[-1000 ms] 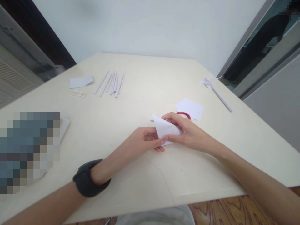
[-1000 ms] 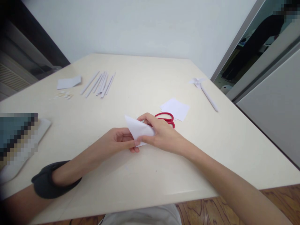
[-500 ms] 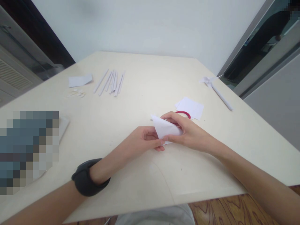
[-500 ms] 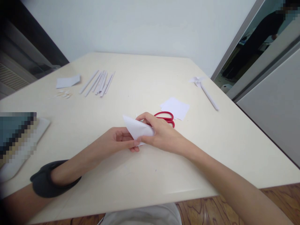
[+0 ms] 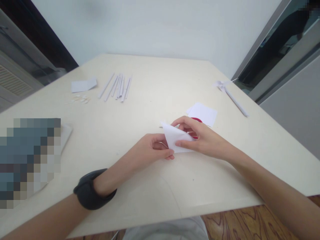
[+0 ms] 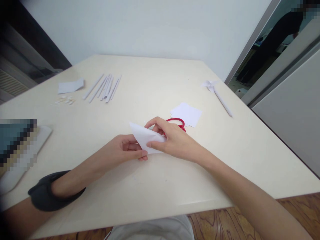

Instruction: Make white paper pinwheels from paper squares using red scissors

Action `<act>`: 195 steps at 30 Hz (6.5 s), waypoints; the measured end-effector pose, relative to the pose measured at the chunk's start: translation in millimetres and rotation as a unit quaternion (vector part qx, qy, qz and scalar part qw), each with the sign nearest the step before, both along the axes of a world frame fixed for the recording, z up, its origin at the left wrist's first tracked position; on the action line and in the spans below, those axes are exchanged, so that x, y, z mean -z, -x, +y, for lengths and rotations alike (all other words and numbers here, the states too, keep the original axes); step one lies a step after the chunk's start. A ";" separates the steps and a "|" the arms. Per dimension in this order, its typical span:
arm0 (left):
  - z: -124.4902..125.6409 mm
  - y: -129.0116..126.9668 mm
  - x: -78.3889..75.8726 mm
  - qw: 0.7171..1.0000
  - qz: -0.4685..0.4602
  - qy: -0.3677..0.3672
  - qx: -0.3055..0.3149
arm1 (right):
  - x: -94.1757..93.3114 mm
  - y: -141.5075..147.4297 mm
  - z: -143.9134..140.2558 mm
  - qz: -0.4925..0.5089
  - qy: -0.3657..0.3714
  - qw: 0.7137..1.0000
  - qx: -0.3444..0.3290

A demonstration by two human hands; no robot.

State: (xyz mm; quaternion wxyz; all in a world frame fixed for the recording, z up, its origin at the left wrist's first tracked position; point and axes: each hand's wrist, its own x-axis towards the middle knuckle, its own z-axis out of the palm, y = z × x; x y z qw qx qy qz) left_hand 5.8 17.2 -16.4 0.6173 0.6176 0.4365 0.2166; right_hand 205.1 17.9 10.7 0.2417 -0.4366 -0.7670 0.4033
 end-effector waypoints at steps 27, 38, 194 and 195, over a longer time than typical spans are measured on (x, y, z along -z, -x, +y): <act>0.3 -5.0 -18.4 0.999 0.035 0.009 -0.019 | 0.6 -10.8 10.4 -0.041 -0.002 0.999 0.024; 0.4 -3.7 -19.5 0.998 0.040 0.024 -0.046 | -1.0 -12.6 9.8 -0.035 0.010 0.998 0.049; 16.2 22.6 -23.7 0.984 0.006 -0.092 -0.155 | 9.5 -17.6 18.4 0.059 0.109 0.988 0.087; 16.4 23.1 -23.7 0.983 0.008 -0.095 -0.154 | 9.4 -17.6 18.5 0.057 0.110 0.989 0.082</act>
